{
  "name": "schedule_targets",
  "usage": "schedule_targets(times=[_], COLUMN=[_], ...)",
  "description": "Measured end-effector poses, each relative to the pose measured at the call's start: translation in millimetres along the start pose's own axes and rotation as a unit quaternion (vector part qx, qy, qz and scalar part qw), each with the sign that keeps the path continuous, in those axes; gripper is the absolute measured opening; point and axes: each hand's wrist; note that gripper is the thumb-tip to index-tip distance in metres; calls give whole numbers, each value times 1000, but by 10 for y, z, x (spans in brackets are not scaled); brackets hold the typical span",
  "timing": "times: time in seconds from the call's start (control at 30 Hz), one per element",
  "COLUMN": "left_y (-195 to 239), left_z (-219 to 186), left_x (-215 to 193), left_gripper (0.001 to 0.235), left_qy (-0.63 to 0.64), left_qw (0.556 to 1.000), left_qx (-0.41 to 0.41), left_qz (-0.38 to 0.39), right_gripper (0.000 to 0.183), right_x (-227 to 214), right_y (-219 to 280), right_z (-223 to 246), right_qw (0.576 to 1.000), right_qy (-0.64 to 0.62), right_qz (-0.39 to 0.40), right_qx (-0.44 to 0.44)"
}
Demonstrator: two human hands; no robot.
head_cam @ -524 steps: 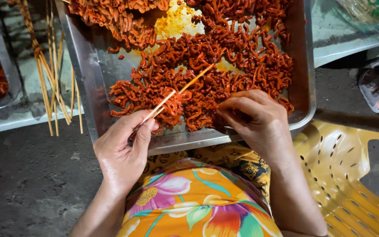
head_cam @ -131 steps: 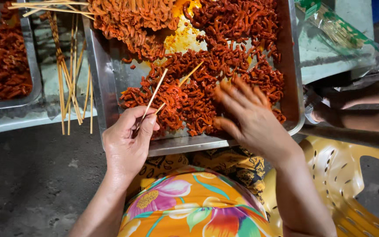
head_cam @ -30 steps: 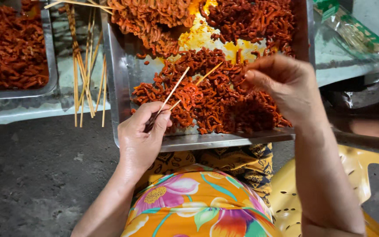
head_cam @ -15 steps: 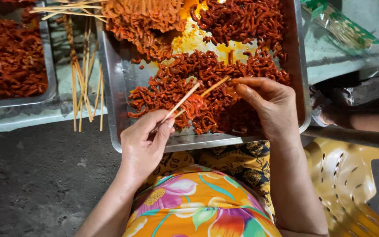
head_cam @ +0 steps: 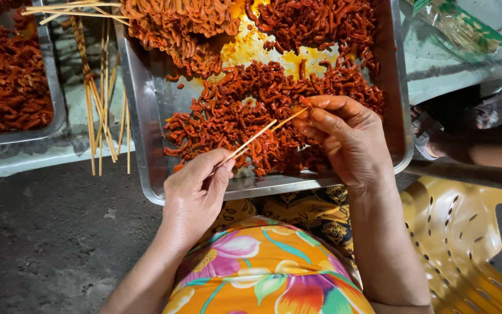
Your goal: The person is skewering pieces of red, seasoned food onto wooden sticks from a metal tray.
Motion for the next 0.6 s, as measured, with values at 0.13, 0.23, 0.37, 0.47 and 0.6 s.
schedule_targets(times=[0.13, 0.23, 0.37, 0.47, 0.6], left_y=[2, -9, -5, -3, -9], left_z=[5, 16, 20, 24, 11], left_x=[-5, -2, -14, -16, 13], left_gripper=[18, 17, 17, 18, 16], left_qy=[-12, 2, -7, 2, 16], left_qw=[1000, 1000, 1000, 999, 999], left_qx=[-5, 3, 23, 36, 34], left_qz=[-2, -2, -12, -20, -36], right_gripper=[15, 15, 16, 15, 15], right_x=[31, 82, 146, 146, 118], right_y=[7, 35, 59, 100, 102], right_z=[13, 29, 23, 22, 21], right_qw=[1000, 999, 986, 969, 983], right_qy=[9, 44, 147, 218, 155], right_qz=[0, -10, 13, 14, 14], right_qx=[-9, -23, -77, -118, -99])
Point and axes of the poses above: each hand's wrist, its own y-axis away from the middle knuckle, its own x-axis out of the palm, z = x × y, and after that the axes turned 7 degrees about -x, right-handed
